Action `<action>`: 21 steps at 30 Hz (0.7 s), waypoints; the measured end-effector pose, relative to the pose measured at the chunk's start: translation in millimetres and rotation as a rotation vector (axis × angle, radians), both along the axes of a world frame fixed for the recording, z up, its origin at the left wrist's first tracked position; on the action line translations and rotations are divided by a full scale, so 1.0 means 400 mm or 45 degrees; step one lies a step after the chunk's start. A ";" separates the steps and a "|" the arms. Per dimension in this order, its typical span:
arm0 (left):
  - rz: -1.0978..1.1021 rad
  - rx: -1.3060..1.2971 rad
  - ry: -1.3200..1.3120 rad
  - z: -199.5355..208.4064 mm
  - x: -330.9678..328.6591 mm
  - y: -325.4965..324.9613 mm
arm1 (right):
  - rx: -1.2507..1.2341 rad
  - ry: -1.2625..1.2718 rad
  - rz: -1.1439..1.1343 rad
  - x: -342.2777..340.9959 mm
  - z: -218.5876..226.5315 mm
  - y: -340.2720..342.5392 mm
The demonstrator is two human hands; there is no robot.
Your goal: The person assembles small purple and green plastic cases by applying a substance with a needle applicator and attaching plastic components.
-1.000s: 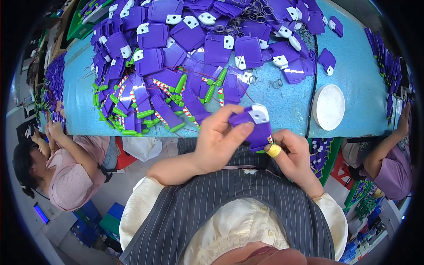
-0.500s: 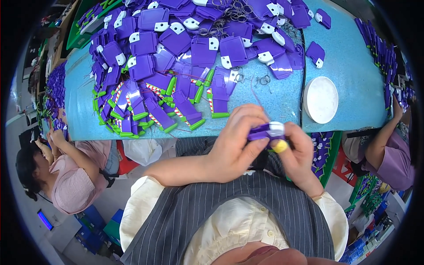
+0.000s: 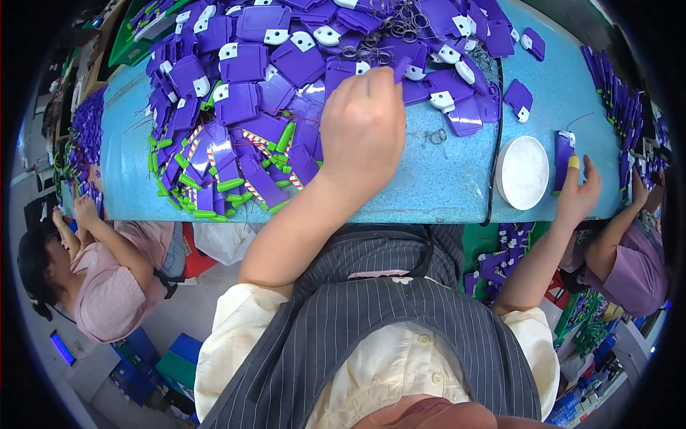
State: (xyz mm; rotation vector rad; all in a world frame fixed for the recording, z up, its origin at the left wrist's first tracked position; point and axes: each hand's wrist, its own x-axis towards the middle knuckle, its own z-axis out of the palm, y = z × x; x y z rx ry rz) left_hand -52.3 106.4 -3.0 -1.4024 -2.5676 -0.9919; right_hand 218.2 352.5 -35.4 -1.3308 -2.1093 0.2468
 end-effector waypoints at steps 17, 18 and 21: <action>-0.563 0.148 -1.114 0.015 0.147 -0.230 | -0.678 0.173 1.244 -0.247 0.085 -0.469; -0.526 0.122 -1.116 0.007 0.148 -0.234 | -0.620 0.168 1.256 -0.247 0.086 -0.473; -0.228 0.169 -1.038 -0.054 0.147 -0.239 | -0.534 0.198 1.282 -0.237 0.082 -0.494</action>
